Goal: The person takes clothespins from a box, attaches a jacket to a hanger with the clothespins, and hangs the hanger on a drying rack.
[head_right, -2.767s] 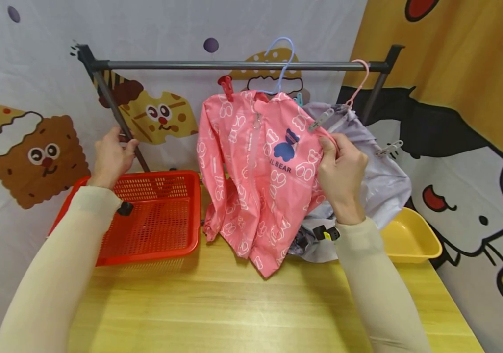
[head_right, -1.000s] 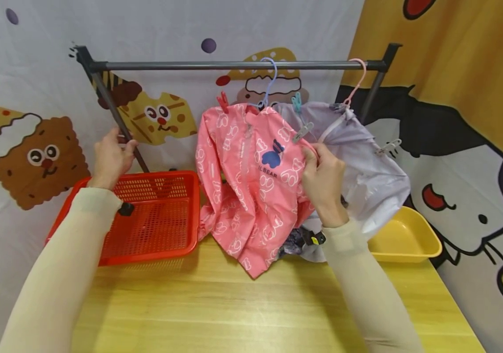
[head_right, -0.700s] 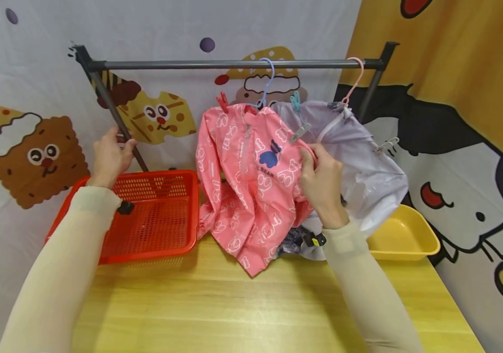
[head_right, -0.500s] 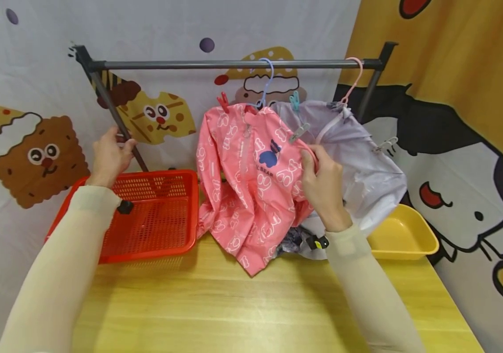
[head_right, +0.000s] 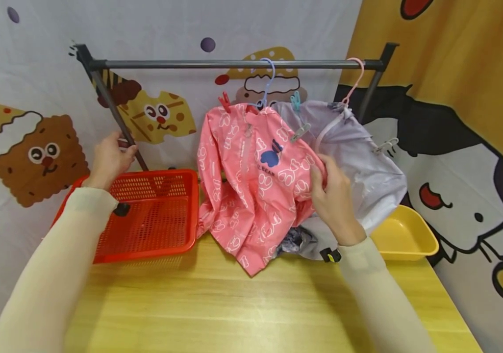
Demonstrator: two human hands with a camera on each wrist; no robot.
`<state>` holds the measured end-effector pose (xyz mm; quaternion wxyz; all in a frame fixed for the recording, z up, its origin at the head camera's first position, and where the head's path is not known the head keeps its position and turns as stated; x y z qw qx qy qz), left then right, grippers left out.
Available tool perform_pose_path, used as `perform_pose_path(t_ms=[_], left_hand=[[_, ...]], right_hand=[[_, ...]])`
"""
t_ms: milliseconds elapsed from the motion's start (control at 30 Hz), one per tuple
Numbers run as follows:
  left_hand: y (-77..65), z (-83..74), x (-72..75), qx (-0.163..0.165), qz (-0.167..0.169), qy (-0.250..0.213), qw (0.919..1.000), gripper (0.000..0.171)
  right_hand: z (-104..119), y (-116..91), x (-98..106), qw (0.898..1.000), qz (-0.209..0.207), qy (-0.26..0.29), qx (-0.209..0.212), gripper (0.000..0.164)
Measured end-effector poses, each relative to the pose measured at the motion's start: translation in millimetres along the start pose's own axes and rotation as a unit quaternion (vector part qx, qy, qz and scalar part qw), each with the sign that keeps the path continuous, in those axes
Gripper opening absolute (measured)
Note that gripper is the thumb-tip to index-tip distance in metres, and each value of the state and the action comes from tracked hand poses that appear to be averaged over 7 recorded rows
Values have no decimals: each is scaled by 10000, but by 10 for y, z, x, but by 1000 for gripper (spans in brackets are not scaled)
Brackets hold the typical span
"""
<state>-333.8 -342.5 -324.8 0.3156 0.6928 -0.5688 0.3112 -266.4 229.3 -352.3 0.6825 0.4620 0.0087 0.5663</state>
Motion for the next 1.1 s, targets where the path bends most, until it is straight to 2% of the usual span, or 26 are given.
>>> perform_pose_path(t_ms=[133,300,467,633,733,933,1100], left_hand=[[-116,46,-47,24,374,100,9992,51],[-283,20,-89,162,937,246,9952,59],[-465,-59,-125,-52,1227,561,9908,61],[-665,-145,-223,-243,1567,904,9832,62],[-779,-210,-284,-332,1744,1003,9790,65],[-1008,-343,-363,-564,1851,1141,9745,70],[-1200,-412,-414,-810,1762,1209,9735,69]], right_hand=[[-58,-108,41,9996,200,-100,151,34],[-104,-242,132,9992,281,-161,228,41],[-132,-361,190,9977,350,-316,484,46],[-182,-464,191,9944,467,-454,831,46],[-224,-521,200,9929,597,-488,904,50],[-303,-650,242,9911,980,-512,748,64],[-384,-769,285,9884,1255,-684,513,75]])
Point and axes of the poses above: each hand's wrist, its own y-axis towards the middle knuckle, its own x-axis out of the back of the hand, z = x × y, the point moved 6 cm from there along y, towards the middle knuckle, and after that the axes turned 8 degrees about z, right-handed, at the moved point
